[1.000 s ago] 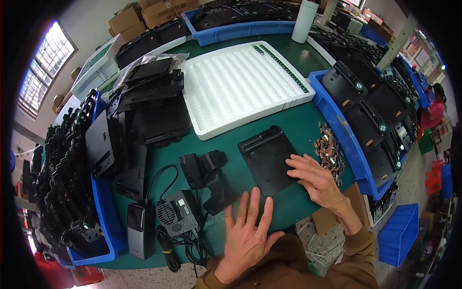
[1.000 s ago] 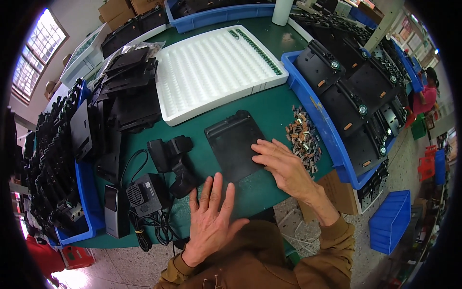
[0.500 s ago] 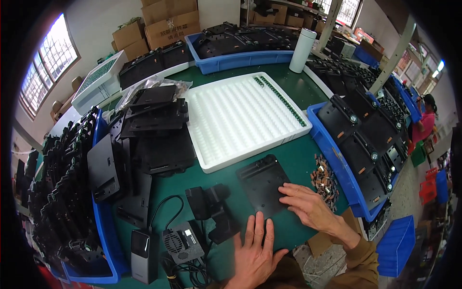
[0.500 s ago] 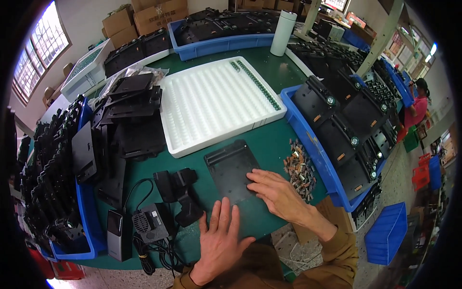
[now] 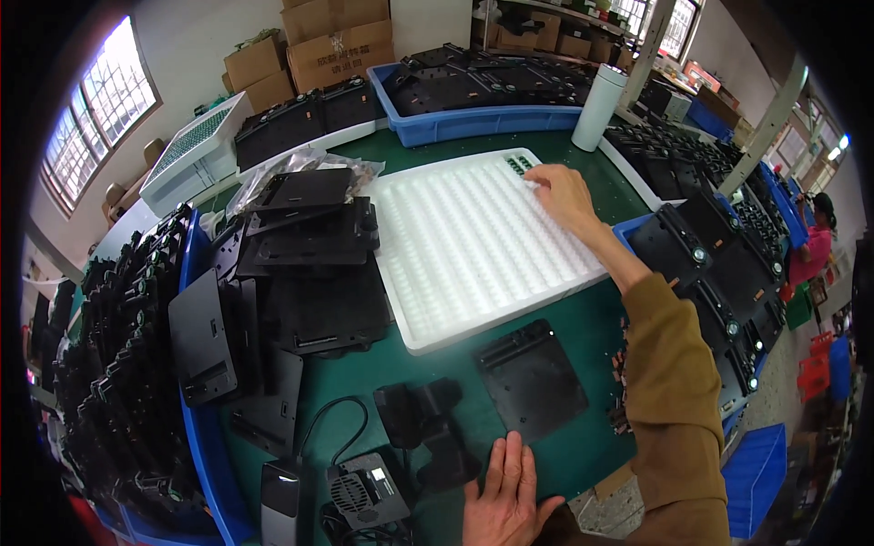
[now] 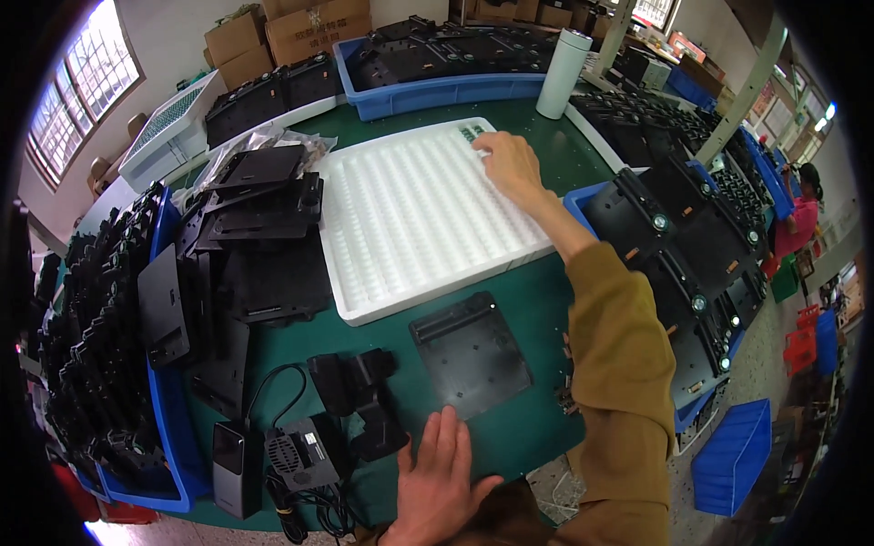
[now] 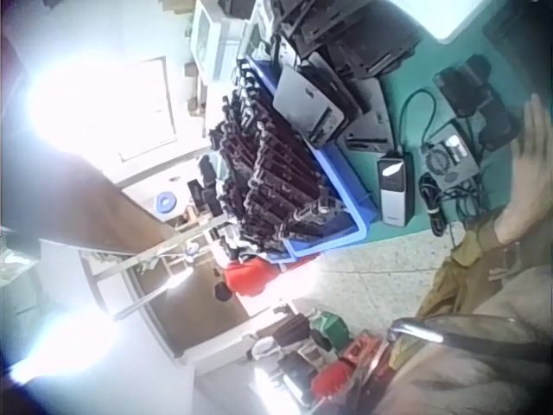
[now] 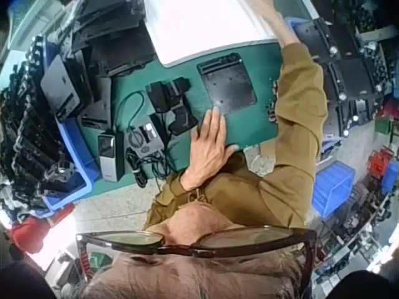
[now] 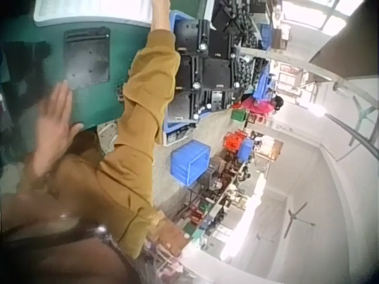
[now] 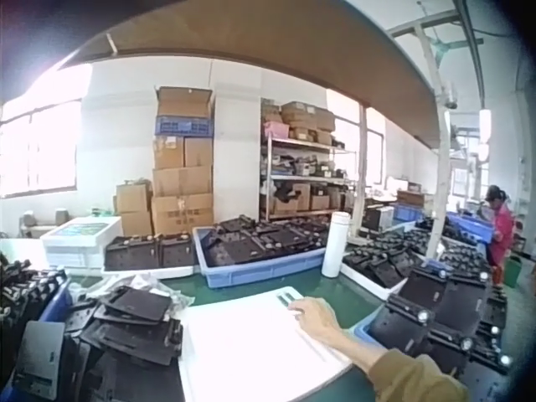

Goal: The person assembles green circuit boards into black plastic component housings by hand, securing them with small screws or clips.

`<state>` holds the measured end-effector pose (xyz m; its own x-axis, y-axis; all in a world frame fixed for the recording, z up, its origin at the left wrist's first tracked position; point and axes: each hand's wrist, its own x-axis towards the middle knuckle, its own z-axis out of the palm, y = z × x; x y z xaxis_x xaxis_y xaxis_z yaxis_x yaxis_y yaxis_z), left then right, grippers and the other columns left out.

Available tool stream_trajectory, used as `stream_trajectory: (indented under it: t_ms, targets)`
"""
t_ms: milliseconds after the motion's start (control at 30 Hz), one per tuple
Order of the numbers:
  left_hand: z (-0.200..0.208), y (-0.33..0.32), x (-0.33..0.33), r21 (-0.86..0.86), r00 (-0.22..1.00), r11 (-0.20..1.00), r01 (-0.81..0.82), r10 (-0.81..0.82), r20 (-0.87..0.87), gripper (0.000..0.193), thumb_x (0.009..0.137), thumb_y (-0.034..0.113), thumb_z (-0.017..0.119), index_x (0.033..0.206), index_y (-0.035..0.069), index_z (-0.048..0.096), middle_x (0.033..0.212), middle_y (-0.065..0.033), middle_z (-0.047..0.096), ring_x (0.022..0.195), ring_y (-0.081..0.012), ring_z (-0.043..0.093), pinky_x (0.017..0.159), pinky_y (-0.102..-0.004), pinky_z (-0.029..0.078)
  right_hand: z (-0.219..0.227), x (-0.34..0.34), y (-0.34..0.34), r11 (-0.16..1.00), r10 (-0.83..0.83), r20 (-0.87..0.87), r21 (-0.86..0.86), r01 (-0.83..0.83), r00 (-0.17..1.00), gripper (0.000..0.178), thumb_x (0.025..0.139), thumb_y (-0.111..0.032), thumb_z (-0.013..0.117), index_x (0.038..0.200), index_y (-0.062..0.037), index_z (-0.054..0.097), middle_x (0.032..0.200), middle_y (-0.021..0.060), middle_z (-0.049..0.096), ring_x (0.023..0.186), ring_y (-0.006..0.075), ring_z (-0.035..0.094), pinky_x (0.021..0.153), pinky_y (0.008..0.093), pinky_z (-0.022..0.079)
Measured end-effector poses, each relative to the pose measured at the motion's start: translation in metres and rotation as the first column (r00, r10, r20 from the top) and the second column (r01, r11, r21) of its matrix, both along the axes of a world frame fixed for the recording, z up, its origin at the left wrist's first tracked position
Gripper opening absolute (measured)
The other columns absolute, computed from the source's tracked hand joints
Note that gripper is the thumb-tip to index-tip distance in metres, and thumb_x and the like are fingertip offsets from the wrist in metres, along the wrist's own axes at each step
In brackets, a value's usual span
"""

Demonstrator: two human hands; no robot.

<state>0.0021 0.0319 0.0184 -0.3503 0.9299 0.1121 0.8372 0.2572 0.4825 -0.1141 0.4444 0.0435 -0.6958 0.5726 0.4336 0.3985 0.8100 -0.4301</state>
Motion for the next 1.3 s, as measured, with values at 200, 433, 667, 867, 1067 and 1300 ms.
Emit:
stream_trajectory:
  t_ms: [200,433,667,867,1067,1300]
  targets:
    - [-0.005,-0.003,-0.002,-0.048,1.0,0.999,0.012,-0.013,-0.018,0.078,0.086,0.045,0.065,0.141,-0.006,0.043,0.155,-0.0241,0.032,0.14,-0.0381,0.035,0.097,-0.0515,0.037,-0.024,-0.038,0.033,0.992,-0.1,0.086,0.081,0.093,0.991,0.027,0.078,0.001,0.064,0.1,-0.0106,0.076,0.102,0.012,0.071,0.095,0.0303,0.068,0.084,0.04,0.053]
    - [-0.004,-0.004,-0.003,-0.077,0.999,0.997,0.008,-0.011,-0.041,0.079,0.086,0.046,0.064,0.142,-0.005,0.042,0.156,-0.0226,0.032,0.14,-0.0363,0.035,0.094,-0.0479,0.039,-0.025,-0.054,0.038,0.984,-0.103,0.074,0.156,0.091,0.992,0.017,0.077,0.0,0.065,0.09,-0.0088,0.071,0.092,0.0091,0.069,0.088,0.0295,0.067,0.076,0.0412,0.053]
    - [0.001,0.002,-0.001,-0.081,0.999,0.996,0.029,-0.032,-0.034,0.078,0.087,0.045,0.064,0.144,-0.004,0.041,0.156,-0.022,0.032,0.141,-0.0353,0.035,0.095,-0.0473,0.04,-0.015,-0.045,0.056,0.989,-0.116,0.151,0.109,0.1,0.982,0.012,0.075,-0.002,0.067,0.086,-0.0071,0.068,0.086,0.0093,0.068,0.085,0.0278,0.067,0.073,0.0393,0.052]
    - [0.004,0.002,-0.005,-0.118,1.0,0.993,-0.009,0.009,0.003,0.078,0.087,0.045,0.064,0.143,-0.004,0.041,0.156,-0.0217,0.033,0.142,-0.0347,0.034,0.099,-0.0473,0.038,-0.008,-0.063,0.068,0.998,0.007,0.243,-0.067,0.01,0.97,0.017,0.067,-0.005,0.075,0.081,-0.0117,0.069,0.087,0.006,0.069,0.087,0.0271,0.067,0.078,0.0391,0.052]
    - [0.002,0.001,-0.009,-0.041,0.999,0.998,0.044,-0.043,0.004,0.079,0.086,0.047,0.062,0.141,-0.007,0.043,0.155,-0.0246,0.032,0.143,-0.0367,0.031,0.095,-0.0482,0.042,-0.036,-0.057,0.15,0.944,0.318,0.078,-0.118,-0.308,0.945,0.019,0.059,-0.005,0.072,0.075,-0.0039,0.061,0.081,0.0071,0.061,0.082,0.0205,0.061,0.081,0.034,0.049]
    - [-0.011,-0.002,0.004,0.096,0.999,0.995,-0.003,0.007,-0.036,0.081,0.085,0.047,0.063,0.14,-0.008,0.042,0.156,-0.0266,0.028,0.143,-0.0369,0.031,0.094,-0.0493,0.041,-0.089,-0.024,0.246,0.942,0.291,-0.186,-0.116,-0.315,0.938,0.01,0.086,-0.003,0.059,0.094,-0.0072,0.055,0.081,-0.0033,0.05,0.075,0.0075,0.049,0.067,0.023,0.039]
